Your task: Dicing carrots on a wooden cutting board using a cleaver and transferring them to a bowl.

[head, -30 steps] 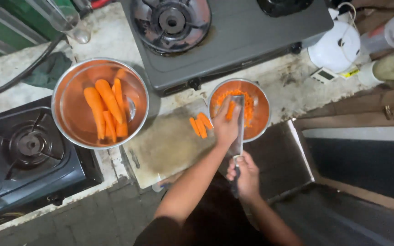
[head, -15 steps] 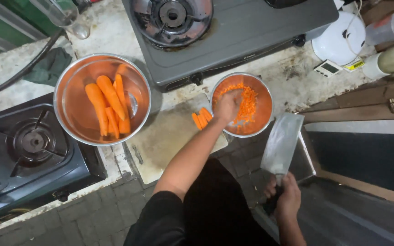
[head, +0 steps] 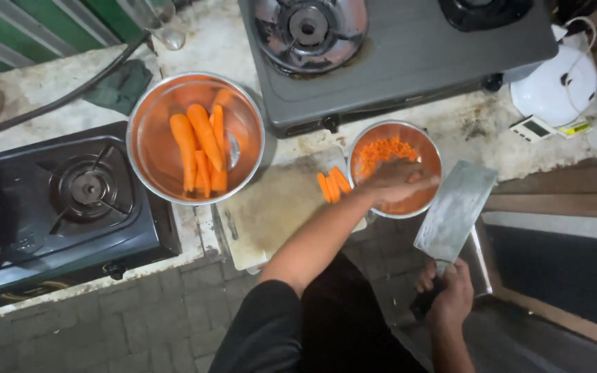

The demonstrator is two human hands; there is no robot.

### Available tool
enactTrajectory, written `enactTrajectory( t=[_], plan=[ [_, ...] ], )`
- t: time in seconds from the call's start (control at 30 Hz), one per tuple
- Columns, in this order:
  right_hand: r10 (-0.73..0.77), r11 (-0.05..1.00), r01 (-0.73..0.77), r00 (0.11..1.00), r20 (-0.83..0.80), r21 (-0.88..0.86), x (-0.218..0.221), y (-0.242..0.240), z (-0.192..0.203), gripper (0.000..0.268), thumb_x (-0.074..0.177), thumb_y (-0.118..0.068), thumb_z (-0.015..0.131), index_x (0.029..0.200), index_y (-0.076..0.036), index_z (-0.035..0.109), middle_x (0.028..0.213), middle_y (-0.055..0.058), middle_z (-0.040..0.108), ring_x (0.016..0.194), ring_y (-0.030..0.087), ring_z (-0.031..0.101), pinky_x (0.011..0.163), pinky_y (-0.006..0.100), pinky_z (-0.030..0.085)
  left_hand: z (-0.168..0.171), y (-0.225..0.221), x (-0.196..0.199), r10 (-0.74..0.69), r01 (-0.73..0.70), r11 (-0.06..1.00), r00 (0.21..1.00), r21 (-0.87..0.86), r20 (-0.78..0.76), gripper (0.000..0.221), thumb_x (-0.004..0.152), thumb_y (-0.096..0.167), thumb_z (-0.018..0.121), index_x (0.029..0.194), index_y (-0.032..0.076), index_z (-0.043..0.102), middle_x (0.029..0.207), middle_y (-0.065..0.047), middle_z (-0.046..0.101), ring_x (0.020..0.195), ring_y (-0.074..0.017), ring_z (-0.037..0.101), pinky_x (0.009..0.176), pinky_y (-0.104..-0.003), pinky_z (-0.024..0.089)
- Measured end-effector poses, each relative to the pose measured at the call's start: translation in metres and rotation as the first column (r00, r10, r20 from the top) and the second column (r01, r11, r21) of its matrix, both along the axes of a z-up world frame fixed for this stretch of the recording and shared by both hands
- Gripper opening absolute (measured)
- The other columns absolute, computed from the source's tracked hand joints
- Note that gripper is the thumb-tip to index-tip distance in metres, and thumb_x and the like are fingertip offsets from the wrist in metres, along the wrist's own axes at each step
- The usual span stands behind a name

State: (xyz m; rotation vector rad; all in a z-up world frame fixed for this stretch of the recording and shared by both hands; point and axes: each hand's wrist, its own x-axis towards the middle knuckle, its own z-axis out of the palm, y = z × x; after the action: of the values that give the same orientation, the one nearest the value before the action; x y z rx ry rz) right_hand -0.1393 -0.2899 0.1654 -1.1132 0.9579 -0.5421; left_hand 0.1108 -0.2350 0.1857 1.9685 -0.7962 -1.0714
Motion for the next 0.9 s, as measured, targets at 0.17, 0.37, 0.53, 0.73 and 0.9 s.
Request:
enactTrajectory(
  t=[0.17, 0.37, 0.53, 0.73, 0.9],
  plan=[
    [-0.073, 0.997, 0.074, 0.997, -0.016, 0.024, -0.019, 0.004, 0.005, 0.012, 0.089, -0.01, 0.044, 0.098, -0.006, 0.05, 0.065, 0.015, 0.039, 0.047, 0.02, 0.034, 0.044, 0.032, 0.031, -0.142, 0.028, 0.007, 0.591, -0.066, 0.639, 0.68, -0.767, 0.434, 0.019, 0.09, 0.023, 0.068, 0.107, 0.016, 0.07, 0.103, -0.001, 0.071, 0.097, -0.0266, 0.069, 0.089, -0.041, 0.051],
    [0.067, 0.998, -0.068, 0.996, 0.051, 0.014, -0.034, 0.008, -0.026, 0.015, 0.091, -0.02, 0.051, 0.101, -0.009, 0.048, 0.066, 0.01, 0.04, 0.049, 0.019, 0.036, 0.045, 0.033, 0.031, -0.196, 0.121, 0.038, -0.11, 0.146, 0.989, 0.579, 0.029, 0.808, 0.04, 0.074, 0.011, 0.066, 0.112, 0.021, 0.069, 0.111, -0.002, 0.065, 0.102, -0.0296, 0.057, 0.087, -0.044, 0.046],
    [0.148, 0.981, -0.148, 0.989, 0.015, 0.129, -0.007, 0.022, -0.029, 0.01, 0.093, -0.015, 0.048, 0.099, -0.009, 0.044, 0.064, 0.01, 0.04, 0.045, 0.017, 0.035, 0.041, 0.031, 0.028, -0.235, 0.12, 0.018, -0.103, 0.272, 0.962, 0.354, 0.003, 0.93, 0.03, 0.089, 0.02, 0.057, 0.115, 0.028, 0.07, 0.121, 0.014, 0.064, 0.117, -0.0134, 0.049, 0.08, -0.037, 0.033],
    [0.29, 0.952, -0.291, 0.957, 0.026, 0.098, 0.005, 0.033, -0.027, 0.005, 0.096, -0.013, 0.05, 0.097, -0.009, 0.047, 0.065, 0.011, 0.044, 0.048, 0.018, 0.038, 0.044, 0.031, 0.035, -0.208, 0.139, 0.013, -0.011, 0.315, 0.948, 0.199, -0.053, 0.98, 0.024, 0.089, 0.012, 0.059, 0.108, 0.021, 0.069, 0.107, 0.004, 0.059, 0.094, -0.0183, 0.049, 0.077, -0.034, 0.035],
    [0.363, 0.927, -0.362, 0.932, 0.003, 0.095, -0.001, 0.038, -0.027, 0.005, 0.096, -0.011, 0.05, 0.098, -0.007, 0.049, 0.066, 0.01, 0.046, 0.048, 0.018, 0.042, 0.043, 0.031, 0.039, -0.216, 0.154, 0.012, 0.026, 0.286, 0.954, 0.217, -0.089, 0.976, 0.024, 0.089, 0.014, 0.06, 0.111, 0.016, 0.071, 0.117, 0.003, 0.064, 0.098, -0.0211, 0.051, 0.077, -0.035, 0.036]
  ],
)
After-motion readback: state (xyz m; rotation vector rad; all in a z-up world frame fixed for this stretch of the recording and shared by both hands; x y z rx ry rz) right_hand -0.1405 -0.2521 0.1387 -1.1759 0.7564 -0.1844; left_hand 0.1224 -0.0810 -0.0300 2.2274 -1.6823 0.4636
